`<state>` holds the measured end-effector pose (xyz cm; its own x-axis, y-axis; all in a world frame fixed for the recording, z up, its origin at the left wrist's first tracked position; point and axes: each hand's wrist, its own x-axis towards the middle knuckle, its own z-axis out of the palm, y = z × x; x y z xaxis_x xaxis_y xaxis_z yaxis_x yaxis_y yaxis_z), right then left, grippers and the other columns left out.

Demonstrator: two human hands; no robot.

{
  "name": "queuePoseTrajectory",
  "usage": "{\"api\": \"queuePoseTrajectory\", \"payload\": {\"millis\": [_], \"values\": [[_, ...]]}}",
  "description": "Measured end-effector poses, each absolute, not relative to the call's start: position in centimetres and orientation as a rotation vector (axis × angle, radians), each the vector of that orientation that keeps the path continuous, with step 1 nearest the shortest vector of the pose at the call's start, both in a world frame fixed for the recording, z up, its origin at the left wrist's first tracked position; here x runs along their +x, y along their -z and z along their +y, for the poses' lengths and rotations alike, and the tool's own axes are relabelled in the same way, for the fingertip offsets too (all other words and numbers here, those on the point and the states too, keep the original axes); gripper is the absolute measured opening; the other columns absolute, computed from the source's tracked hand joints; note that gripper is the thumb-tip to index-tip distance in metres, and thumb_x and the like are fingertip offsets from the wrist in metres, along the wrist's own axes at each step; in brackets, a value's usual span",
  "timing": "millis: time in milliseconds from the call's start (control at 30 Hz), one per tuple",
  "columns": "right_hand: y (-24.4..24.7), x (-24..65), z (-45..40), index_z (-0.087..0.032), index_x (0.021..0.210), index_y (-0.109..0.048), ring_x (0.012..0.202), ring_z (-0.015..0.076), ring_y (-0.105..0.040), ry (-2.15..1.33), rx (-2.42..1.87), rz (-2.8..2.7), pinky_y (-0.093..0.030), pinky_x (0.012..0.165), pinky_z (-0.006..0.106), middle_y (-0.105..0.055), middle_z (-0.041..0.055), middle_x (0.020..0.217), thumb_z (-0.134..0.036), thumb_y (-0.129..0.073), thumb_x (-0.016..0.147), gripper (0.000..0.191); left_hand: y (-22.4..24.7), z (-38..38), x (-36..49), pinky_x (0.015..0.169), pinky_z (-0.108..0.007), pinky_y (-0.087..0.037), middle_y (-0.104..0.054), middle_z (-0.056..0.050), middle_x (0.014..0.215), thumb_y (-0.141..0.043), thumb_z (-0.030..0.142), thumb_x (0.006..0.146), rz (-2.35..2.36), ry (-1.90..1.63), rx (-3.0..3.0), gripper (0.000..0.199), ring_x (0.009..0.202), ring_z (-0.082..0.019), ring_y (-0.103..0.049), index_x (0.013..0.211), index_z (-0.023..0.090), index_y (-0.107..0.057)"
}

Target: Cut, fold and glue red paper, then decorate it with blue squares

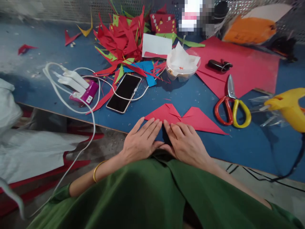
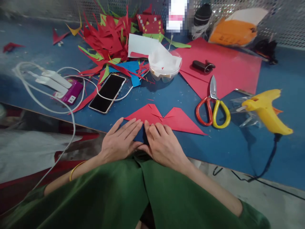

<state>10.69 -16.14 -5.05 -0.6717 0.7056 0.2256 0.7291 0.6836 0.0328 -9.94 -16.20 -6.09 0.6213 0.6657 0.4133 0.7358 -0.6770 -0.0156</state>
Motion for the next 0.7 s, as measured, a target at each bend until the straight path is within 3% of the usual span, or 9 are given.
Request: {"api": "queuePoseTrajectory", "payload": {"millis": [100, 233, 400, 467, 533, 700], "values": [[5.1, 10.9, -16.4, 0.004, 0.139, -0.051, 0.104, 0.0297, -0.048, 0.164, -1.197, -2.666, -0.041, 0.086, 0.04, -0.063, 0.0197, 0.114, -0.056, -0.039, 0.101, 0.072, 6.1, -16.4, -10.6, 0.125, -0.043, -0.02, -0.066, -0.01, 0.135, -0.046, 0.046, 0.102, -1.219, 0.569, -2.631, 0.052, 0.125, -0.023, -0.062, 0.136, 0.007, -0.056], [5.2, 11.0, -16.6, 0.004, 0.139, -0.051, 0.106, 0.03, -0.049, 0.139, -1.194, -2.646, -0.042, 0.088, 0.041, -0.064, 0.0197, 0.114, -0.056, -0.038, 0.101, 0.073, 6.1, -16.4, -12.3, 0.124, -0.043, -0.021, -0.066, -0.009, 0.134, -0.047, 0.045, 0.102, -1.34, 0.59, -2.534, 0.049, 0.124, -0.024, -0.063, 0.136, 0.011, -0.057], [5.3, 10.9, -16.6, 0.003, 0.142, -0.048, 0.107, 0.0305, -0.049, 0.147, -1.213, -2.659, -0.044, 0.089, 0.042, -0.064, 0.0199, 0.115, -0.054, -0.04, 0.101, 0.071, 5.6, -17.0, -12.6, 0.123, -0.055, -0.018, -0.066, -0.009, 0.134, -0.046, 0.052, 0.1, -1.473, 0.563, -2.497, 0.055, 0.129, -0.032, -0.058, 0.14, 0.016, -0.055], [5.2, 10.8, -16.6, 0.003, 0.143, -0.047, 0.107, 0.0306, -0.05, 0.154, -1.222, -2.672, -0.044, 0.088, 0.042, -0.064, 0.0202, 0.115, -0.052, -0.043, 0.101, 0.07, 5.2, -17.2, -11.8, 0.121, -0.057, -0.022, -0.065, -0.011, 0.136, -0.045, 0.051, 0.1, -1.529, 0.615, -2.482, 0.056, 0.135, -0.034, -0.052, 0.142, 0.015, -0.053], [5.2, 10.7, -16.7, 0.004, 0.142, -0.047, 0.106, 0.0309, -0.05, 0.16, -1.223, -2.693, -0.044, 0.087, 0.042, -0.065, 0.0207, 0.116, -0.049, -0.046, 0.1, 0.068, 5.2, -17.2, -10.6, 0.12, -0.052, -0.029, -0.06, -0.014, 0.142, -0.042, 0.05, 0.101, -1.456, 0.666, -2.564, 0.059, 0.141, -0.033, -0.045, 0.145, 0.012, -0.049], [5.3, 11.1, -17.2, 0.001, 0.136, -0.056, 0.114, 0.0304, -0.053, 0.196, -1.2, -2.656, -0.041, 0.097, 0.043, -0.066, 0.0207, 0.126, -0.039, -0.05, 0.098, 0.055, 6.2, -16.5, -8.9, 0.115, -0.042, -0.04, -0.057, -0.019, 0.143, -0.038, 0.059, 0.099, -1.162, 0.623, -2.84, 0.072, 0.137, -0.029, -0.051, 0.144, 0.003, -0.048]]}}
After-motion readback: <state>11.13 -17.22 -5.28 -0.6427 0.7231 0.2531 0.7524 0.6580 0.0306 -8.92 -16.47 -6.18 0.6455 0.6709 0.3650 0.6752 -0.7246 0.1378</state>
